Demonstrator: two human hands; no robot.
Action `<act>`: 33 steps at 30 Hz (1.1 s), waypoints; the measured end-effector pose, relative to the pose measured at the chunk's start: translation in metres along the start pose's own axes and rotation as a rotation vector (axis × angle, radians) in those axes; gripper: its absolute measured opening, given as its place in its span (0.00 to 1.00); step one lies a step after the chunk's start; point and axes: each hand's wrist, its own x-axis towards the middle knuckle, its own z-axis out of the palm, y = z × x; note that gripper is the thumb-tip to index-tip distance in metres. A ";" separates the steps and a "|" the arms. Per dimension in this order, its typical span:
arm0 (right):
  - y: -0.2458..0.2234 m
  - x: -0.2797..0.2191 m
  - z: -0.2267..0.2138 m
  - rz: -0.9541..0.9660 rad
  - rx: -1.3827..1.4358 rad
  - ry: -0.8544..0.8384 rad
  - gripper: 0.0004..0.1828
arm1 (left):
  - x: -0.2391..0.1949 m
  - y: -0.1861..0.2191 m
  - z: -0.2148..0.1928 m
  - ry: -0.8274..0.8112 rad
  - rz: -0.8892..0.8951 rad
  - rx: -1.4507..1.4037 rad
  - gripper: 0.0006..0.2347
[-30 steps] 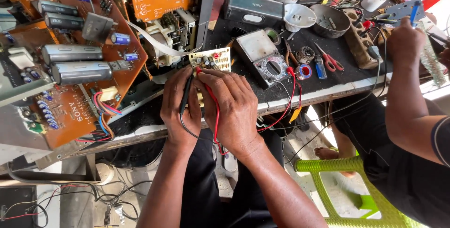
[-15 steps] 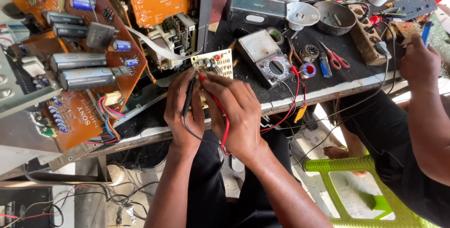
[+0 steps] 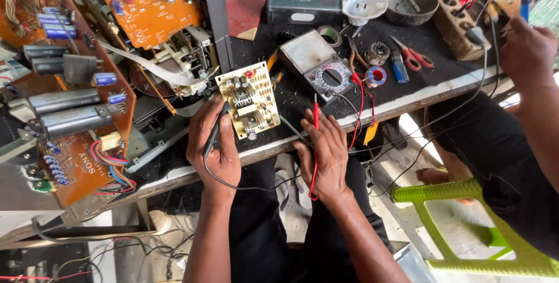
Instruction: The person holds a small circuit board and uses a multimeter to test various components on it. They move the multimeter probes across different points on the board while holding it steady with their other hand.
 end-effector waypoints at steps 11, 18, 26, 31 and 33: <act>0.027 -0.033 0.011 -0.054 -0.067 -0.006 0.20 | -0.008 0.003 0.000 -0.063 -0.158 -0.054 0.12; 0.030 -0.040 0.009 -0.063 -0.077 0.037 0.17 | -0.006 0.011 0.001 -0.094 -0.218 -0.018 0.13; 0.030 -0.053 0.011 -0.042 -0.165 0.075 0.18 | -0.002 0.024 0.004 -0.126 -0.220 0.019 0.13; 0.029 -0.056 0.011 -0.039 -0.171 0.084 0.18 | -0.001 0.025 0.002 -0.138 -0.241 0.025 0.14; 0.028 -0.055 0.010 -0.030 -0.164 0.079 0.18 | 0.001 0.030 0.002 -0.158 -0.237 0.001 0.14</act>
